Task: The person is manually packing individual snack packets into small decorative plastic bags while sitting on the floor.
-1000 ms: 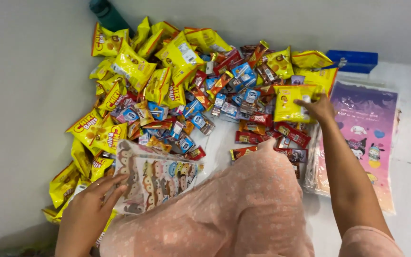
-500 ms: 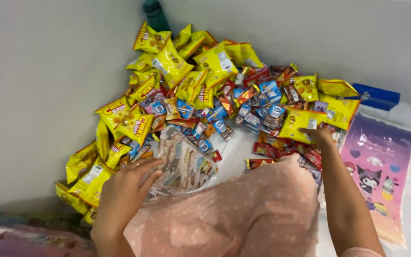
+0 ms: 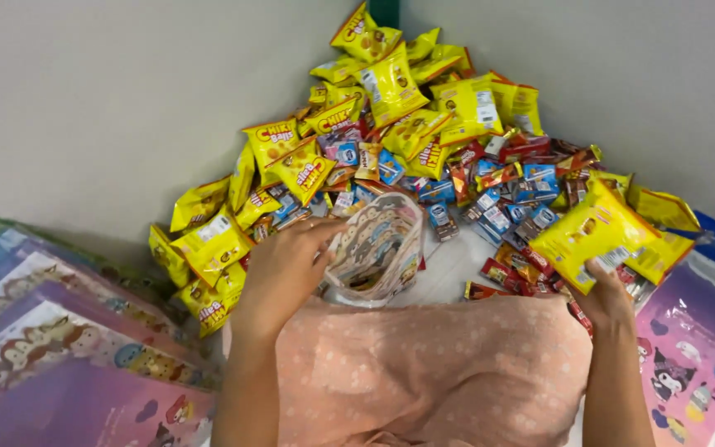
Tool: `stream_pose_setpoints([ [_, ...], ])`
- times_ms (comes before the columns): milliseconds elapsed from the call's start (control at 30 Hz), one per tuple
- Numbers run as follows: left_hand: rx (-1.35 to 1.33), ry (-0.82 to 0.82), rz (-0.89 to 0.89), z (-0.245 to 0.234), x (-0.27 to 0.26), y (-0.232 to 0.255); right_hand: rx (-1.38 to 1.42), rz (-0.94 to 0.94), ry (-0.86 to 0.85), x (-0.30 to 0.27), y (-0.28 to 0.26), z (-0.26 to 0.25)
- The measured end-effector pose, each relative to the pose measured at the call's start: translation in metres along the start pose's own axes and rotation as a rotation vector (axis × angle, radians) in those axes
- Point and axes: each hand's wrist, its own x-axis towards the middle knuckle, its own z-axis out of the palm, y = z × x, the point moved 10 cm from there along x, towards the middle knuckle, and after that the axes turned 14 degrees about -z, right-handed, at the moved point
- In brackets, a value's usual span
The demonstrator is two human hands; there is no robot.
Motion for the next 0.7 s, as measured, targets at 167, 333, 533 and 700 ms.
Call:
stream_pose_setpoints([
  [167,-0.058,0.023,0.005,-0.003,0.004,0.003,0.201,-0.097,-0.036,0.017,-0.016,0.02],
  [333,-0.106,0.046,-0.024,-0.001,0.005,0.0,0.111,-0.168,-0.071,-0.02,-0.091,0.178],
  [533,-0.129,0.016,-0.076,0.004,0.005,-0.013,0.253,-0.388,-0.306,-0.048,-0.146,0.334],
  [700,-0.149,-0.029,-0.166,0.011,0.008,-0.03,0.285,-0.394,-0.629,-0.073,-0.134,0.417],
])
